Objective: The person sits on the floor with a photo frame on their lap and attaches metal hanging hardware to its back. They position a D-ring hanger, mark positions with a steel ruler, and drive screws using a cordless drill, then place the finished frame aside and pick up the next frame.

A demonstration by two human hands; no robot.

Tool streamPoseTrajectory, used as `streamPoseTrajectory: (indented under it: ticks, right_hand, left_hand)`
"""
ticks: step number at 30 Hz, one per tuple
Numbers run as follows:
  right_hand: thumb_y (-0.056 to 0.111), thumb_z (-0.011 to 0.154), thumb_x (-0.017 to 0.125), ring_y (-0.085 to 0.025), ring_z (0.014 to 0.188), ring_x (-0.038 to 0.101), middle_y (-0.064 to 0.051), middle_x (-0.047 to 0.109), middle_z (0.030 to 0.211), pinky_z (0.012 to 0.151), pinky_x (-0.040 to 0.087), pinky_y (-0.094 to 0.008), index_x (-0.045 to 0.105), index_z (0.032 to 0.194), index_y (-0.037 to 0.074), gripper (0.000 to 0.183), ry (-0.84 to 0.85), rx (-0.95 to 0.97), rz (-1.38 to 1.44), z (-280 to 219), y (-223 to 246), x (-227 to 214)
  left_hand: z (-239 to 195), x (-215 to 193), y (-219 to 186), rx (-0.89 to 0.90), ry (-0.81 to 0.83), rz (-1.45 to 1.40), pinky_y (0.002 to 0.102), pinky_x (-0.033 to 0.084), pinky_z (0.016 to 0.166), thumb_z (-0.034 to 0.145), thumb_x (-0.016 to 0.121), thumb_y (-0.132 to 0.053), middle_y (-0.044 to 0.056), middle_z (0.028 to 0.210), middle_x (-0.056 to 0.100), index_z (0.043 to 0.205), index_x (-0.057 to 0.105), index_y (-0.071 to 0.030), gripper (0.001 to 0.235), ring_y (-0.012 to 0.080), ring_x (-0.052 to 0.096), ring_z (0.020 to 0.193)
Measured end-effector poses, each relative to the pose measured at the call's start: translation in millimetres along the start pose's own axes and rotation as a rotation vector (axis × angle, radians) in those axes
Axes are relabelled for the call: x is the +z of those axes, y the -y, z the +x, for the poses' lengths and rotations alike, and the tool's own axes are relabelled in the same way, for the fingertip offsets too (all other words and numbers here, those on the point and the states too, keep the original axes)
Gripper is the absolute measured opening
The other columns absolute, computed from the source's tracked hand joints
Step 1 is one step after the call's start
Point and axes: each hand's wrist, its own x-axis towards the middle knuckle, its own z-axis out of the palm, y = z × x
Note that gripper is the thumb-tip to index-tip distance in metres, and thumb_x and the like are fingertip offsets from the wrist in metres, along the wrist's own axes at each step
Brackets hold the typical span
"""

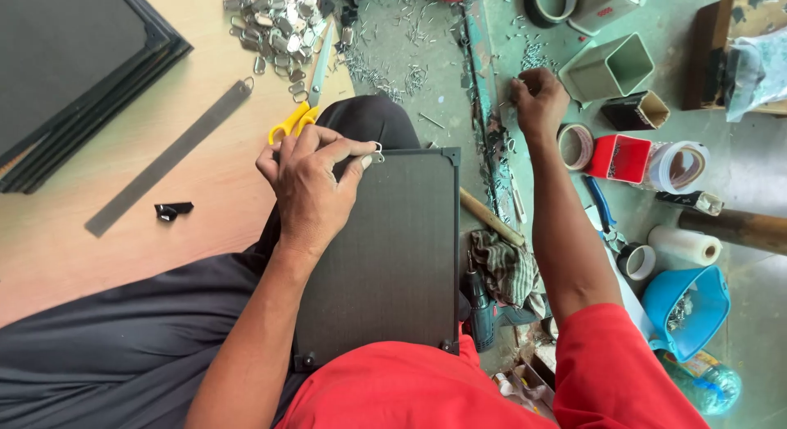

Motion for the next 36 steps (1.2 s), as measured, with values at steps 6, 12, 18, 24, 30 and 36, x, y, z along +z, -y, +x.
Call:
streamPoseTrajectory:
  ticks: [6,12,18,24,30,36]
  right_hand:
    - [0.011,0.089,0.084,-0.016,0.072,0.072,-0.009,0.077,0.082,0.07,0.057,-0.032,0.078,0.096,0.003,0.012,-0.043,-0.075,-0.184,11,-21,4]
    - [-0.002,0.097,0.069,-0.019,0.075,0.076,-0.01,0.07,0.088,0.068,0.067,-0.031,0.061,0.095,-0.002,0.008,0.086,0.101,0.477,-3,38,-25]
    - [-0.006,0.103,0.074,-0.02,0.081,0.074,-0.015,0.071,0.093,0.078,0.065,-0.033,0.063,0.103,-0.003,0.011,0.196,-0.037,0.73,-73,169,-68]
    - [-0.006,0.1,0.069,-0.018,0.087,0.076,-0.014,0.075,0.098,0.082,0.065,-0.033,0.068,0.103,-0.004,0.004,0.543,0.011,0.701,-116,235,-58]
    - [-0.006,0.097,0.072,-0.013,0.088,0.074,-0.009,0.074,0.095,0.081,0.064,-0.028,0.067,0.102,-0.003,0.007,0.615,0.005,0.525,-123,252,-38]
    - [-0.002,0.093,0.078,-0.006,0.075,0.066,-0.003,0.069,0.089,0.065,0.055,-0.023,0.074,0.1,0.001,0.009,0.537,-0.163,0.158,-124,271,-30]
  left_hand:
    - [1,-1,0,0.023,-0.002,0.002,0.051,0.022,0.108,0.086,0.084,-0.023,-0.006,0.101,0.064,0.098,0.082,-0.027,0.013,0.018,0.057,0.109]
    - [1,0,-6,-0.004,-0.055,-0.027,0.048,0.025,0.104,0.084,0.085,-0.023,-0.004,0.103,0.063,0.102,0.081,-0.027,0.019,0.019,0.056,0.107]
    - [1,2,-6,0.039,-0.056,-0.04,0.047,0.025,0.104,0.084,0.087,-0.024,-0.006,0.099,0.062,0.097,0.08,-0.028,0.015,0.0185,0.055,0.103]
    - [1,5,-6,0.041,-0.096,-0.048,0.048,0.024,0.105,0.083,0.086,-0.023,-0.006,0.099,0.061,0.095,0.08,-0.028,0.015,0.019,0.055,0.103]
    - [2,7,-7,0.028,-0.125,-0.069,0.049,0.027,0.104,0.083,0.086,-0.024,-0.005,0.098,0.061,0.094,0.08,-0.027,0.013,0.0212,0.055,0.104]
    - [3,14,-5,0.03,-0.125,-0.072,0.052,0.027,0.103,0.081,0.086,-0.027,-0.004,0.101,0.061,0.094,0.08,-0.026,0.014,0.0211,0.055,0.104]
